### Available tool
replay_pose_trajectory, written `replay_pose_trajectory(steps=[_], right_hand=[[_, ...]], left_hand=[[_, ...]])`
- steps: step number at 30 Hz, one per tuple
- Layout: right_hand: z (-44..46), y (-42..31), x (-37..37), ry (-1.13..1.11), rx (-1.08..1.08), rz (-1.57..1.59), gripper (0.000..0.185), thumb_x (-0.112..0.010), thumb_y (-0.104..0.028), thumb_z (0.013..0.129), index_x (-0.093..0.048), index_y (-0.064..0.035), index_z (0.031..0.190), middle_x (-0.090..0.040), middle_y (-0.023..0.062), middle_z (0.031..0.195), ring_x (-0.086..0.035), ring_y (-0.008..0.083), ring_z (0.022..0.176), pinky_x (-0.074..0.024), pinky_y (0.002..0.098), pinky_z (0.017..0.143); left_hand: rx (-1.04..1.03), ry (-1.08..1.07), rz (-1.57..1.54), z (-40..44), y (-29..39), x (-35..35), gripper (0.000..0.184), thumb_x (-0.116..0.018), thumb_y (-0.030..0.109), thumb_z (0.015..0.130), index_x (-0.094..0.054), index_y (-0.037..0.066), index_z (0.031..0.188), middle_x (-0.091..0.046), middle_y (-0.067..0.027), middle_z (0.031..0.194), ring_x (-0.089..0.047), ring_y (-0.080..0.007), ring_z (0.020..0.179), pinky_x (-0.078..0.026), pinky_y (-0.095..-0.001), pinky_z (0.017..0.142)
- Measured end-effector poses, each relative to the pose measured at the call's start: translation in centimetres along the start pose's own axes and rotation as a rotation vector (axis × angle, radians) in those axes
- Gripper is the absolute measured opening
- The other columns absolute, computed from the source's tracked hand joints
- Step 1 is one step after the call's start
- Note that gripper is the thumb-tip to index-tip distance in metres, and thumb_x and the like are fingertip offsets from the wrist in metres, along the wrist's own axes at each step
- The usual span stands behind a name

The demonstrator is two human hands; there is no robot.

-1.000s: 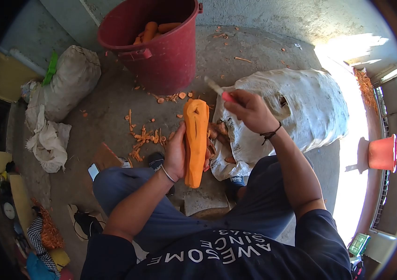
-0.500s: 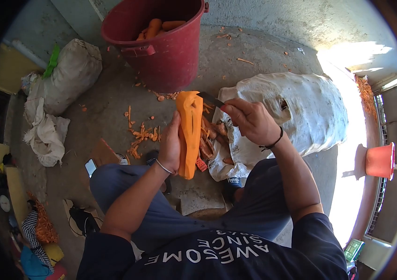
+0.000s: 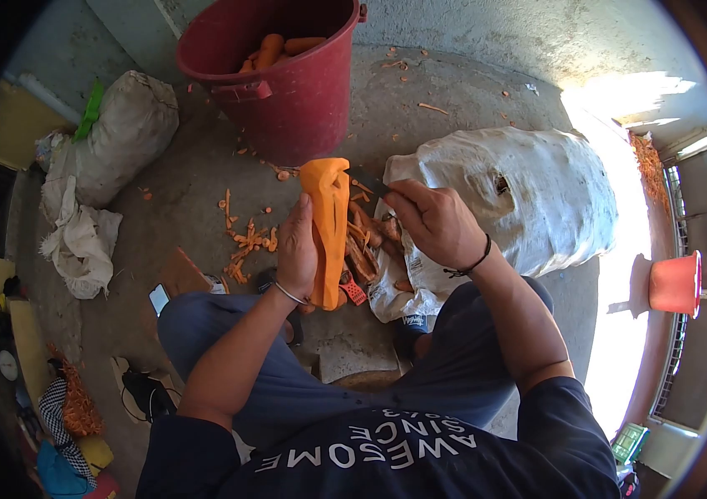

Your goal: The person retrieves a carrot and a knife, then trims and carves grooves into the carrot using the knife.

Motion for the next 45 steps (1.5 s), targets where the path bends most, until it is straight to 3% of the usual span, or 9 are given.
replay_pose_trajectory(steps=[15,23,45], right_hand=[[-0.1,0.2,0.0,0.021,0.037,-0.049,0.021,-0.064,-0.015,0.105,-0.072,0.0019,0.112,-0.069,0.0206,0.074,-0.069,0.038,0.065,-0.0534,0.0442,0.061],[-0.2,0.2,1.0,0.038,0.077,-0.237,0.018,-0.064,-0.015,0.103,-0.072,-0.0001,0.111,-0.071,0.0212,0.08,-0.07,0.041,0.071,-0.0541,0.0484,0.065],[-0.3,-0.2,0.6,-0.015,0.022,-0.091,0.021,-0.065,-0.017,0.103,-0.073,0.0016,0.106,-0.068,0.022,0.072,-0.069,0.0409,0.066,-0.0537,0.0475,0.062]], left_hand=[[-0.002,0.0,0.009,0.2,-0.7,0.2,0.059,-0.041,0.06,0.112,-0.064,0.007,0.12,-0.07,-0.0059,0.09,-0.071,-0.0165,0.071,-0.059,-0.0322,0.064],[-0.01,-0.032,0.074,0.2,-0.8,0.3,0.061,-0.042,0.061,0.112,-0.065,0.006,0.121,-0.07,-0.0062,0.089,-0.07,-0.0162,0.069,-0.06,-0.0318,0.063],[-0.024,-0.064,0.086,-0.1,-0.5,0.2,0.061,-0.041,0.06,0.112,-0.066,0.005,0.122,-0.07,-0.0055,0.089,-0.07,-0.0143,0.067,-0.06,-0.0298,0.06]])
Point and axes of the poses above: each hand's wrist, its own z-axis towards the middle knuckle, its own x-axis out of the back of the hand, y = z × x, the point moved 1 cm from there along z, towards the middle knuckle
